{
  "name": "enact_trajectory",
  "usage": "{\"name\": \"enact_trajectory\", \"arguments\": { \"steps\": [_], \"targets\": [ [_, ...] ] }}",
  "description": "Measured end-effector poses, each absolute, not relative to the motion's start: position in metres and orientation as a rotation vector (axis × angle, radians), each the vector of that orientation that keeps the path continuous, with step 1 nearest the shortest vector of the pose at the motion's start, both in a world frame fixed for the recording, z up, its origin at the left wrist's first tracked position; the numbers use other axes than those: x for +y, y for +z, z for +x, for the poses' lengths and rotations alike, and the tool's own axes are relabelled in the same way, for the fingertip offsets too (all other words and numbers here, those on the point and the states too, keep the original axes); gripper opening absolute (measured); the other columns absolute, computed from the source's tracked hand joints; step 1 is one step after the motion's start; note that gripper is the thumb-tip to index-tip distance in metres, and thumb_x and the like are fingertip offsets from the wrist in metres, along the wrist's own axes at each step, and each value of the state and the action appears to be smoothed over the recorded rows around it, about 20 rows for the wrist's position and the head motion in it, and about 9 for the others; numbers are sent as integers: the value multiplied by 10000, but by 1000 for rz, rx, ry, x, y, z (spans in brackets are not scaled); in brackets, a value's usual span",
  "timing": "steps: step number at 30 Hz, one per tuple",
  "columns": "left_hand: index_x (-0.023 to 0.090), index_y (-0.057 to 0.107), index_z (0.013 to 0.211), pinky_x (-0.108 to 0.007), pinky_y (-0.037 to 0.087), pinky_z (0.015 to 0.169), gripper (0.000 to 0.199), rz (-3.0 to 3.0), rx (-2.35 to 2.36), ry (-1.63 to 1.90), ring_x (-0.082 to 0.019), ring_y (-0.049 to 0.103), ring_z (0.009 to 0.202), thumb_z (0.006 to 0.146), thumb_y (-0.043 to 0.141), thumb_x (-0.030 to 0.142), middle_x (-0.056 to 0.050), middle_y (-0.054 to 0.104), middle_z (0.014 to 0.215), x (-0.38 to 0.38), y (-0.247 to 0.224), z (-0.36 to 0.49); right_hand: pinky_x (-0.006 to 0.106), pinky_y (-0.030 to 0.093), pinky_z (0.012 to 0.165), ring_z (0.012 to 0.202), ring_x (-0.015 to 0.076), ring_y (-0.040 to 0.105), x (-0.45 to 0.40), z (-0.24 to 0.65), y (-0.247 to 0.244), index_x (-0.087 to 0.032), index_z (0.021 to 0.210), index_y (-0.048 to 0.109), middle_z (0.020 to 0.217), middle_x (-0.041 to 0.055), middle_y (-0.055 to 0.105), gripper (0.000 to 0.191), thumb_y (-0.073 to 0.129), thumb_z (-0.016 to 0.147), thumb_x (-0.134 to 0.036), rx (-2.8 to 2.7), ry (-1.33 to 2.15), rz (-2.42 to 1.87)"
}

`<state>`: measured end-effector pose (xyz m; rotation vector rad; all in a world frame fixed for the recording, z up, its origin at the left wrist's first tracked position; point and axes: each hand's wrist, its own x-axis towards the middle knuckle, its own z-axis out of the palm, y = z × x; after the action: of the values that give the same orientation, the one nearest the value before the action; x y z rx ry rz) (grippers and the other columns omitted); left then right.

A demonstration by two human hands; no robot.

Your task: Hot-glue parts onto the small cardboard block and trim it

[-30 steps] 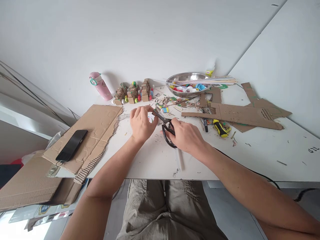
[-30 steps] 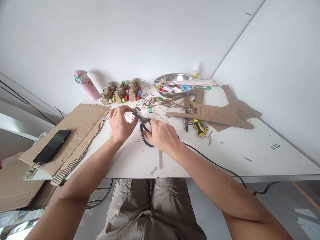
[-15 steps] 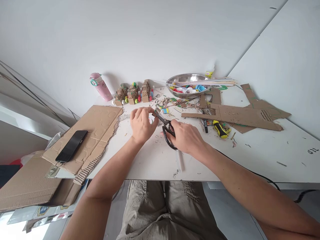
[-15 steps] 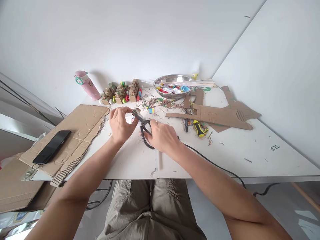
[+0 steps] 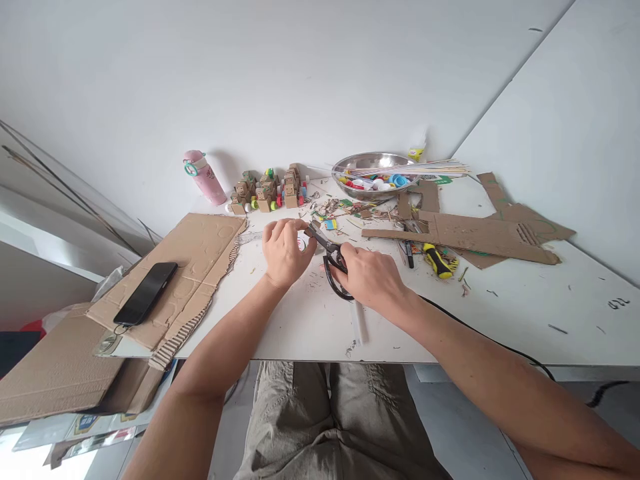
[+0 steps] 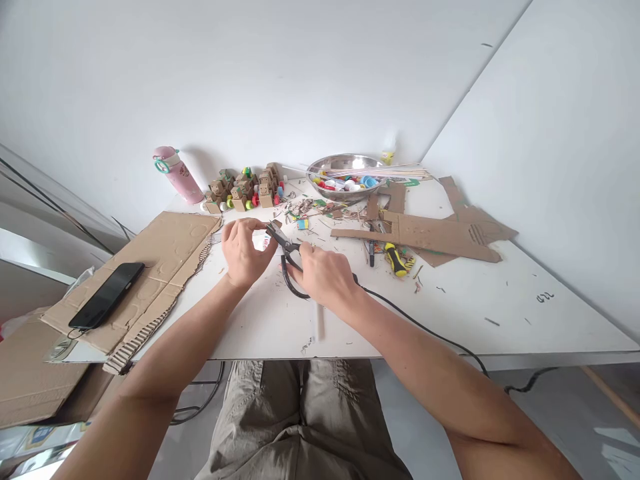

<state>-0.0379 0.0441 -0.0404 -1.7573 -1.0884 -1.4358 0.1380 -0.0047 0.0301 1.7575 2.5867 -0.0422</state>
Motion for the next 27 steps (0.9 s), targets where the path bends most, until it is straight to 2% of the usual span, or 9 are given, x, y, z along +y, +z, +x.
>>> {"name": "enact_trajectory", "arguments": {
  "steps": [7,14,21,27],
  "targets": [
    [279,569,990,-407,446,857,203,-1774,-1097,-1375,-227,715,784,887,662,131,9,764,857,45,-41,-40,328,426,644,984,365,814,-6,138,31,-105,1291,679,1122,255,825,425,487,1115,-441,2549,-26,1775],
    [279,566,1003,-401,448,848,206,-1784,-1044,-1411,-216,723,771,905,670,131,18,772,863,45,-40,-39,323,402,617,858,329,805,1,143,18,-139,1191,716,979,213,836,382,493,1103,-437,2660,22,1789],
    [275,569,1066,-382,501,823,268,-1873,-1181,-1640,-208,753,813,895,752,181,12,776,905,43,-40,-39,332,374,589,748,320,742,28,170,8,-246,930,678,798,128,792,412,471,1080,-569,2912,-257,1984],
    [285,519,1072,-373,583,837,360,-2144,-1258,-1999,-199,776,862,896,833,300,9,770,934,39,-43,-31,345,355,568,684,334,684,45,194,11,-271,896,577,760,131,740,467,456,1033,-700,2949,-370,2075]
  ]
}}
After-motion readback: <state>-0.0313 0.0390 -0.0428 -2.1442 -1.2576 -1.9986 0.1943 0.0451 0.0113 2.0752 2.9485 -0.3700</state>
